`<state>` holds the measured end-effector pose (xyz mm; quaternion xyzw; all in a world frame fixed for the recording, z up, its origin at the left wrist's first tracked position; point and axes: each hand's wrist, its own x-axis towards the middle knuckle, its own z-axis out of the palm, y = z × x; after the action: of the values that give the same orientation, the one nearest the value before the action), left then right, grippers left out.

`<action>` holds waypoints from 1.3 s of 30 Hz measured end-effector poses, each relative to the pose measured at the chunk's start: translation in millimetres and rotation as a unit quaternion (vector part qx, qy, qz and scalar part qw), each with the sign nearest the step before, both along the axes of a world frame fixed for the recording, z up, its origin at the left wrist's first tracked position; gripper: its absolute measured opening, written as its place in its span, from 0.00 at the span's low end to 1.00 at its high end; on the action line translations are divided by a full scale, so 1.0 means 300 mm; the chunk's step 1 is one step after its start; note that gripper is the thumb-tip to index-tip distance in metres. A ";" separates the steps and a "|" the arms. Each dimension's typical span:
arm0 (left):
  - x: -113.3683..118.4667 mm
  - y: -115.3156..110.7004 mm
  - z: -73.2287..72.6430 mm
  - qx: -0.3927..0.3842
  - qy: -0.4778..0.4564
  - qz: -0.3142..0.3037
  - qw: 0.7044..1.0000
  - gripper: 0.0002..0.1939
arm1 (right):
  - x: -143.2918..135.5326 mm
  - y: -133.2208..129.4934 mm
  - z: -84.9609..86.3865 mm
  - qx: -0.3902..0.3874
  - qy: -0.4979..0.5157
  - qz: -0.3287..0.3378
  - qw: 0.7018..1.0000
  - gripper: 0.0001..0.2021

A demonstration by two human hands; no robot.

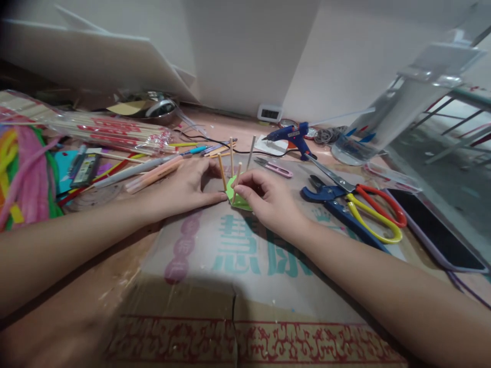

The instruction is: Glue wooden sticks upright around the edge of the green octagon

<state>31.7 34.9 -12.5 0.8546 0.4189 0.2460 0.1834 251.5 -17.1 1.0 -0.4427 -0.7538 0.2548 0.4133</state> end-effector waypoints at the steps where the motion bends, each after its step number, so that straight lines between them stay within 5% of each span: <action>1: 0.000 -0.002 -0.003 0.003 -0.001 0.002 1.000 0.20 | 0.000 -0.001 -0.001 -0.002 0.002 0.001 1.000 0.04; 16: -0.002 -0.008 -0.017 0.015 -0.005 -0.001 1.000 0.21 | 0.000 -0.001 -0.006 -0.004 -0.003 0.013 1.000 0.04; 22: -0.003 -0.026 -0.002 0.082 0.024 0.022 0.996 0.15 | 0.002 -0.004 -0.002 0.006 -0.022 -0.002 1.000 0.03; 30: -0.043 -0.074 0.013 0.223 0.112 -0.153 0.956 0.13 | 0.001 -0.011 0.005 0.005 -0.033 0.013 0.999 0.04; 39: -0.028 -0.052 -0.020 0.198 0.124 -0.158 0.959 0.17 | 0.006 -0.012 0.006 0.004 -0.037 0.020 0.999 0.04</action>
<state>23.3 19.2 -18.6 0.9530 0.2407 0.1836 -0.0064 253.3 -20.6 3.0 -0.4350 -0.7782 0.2439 0.3818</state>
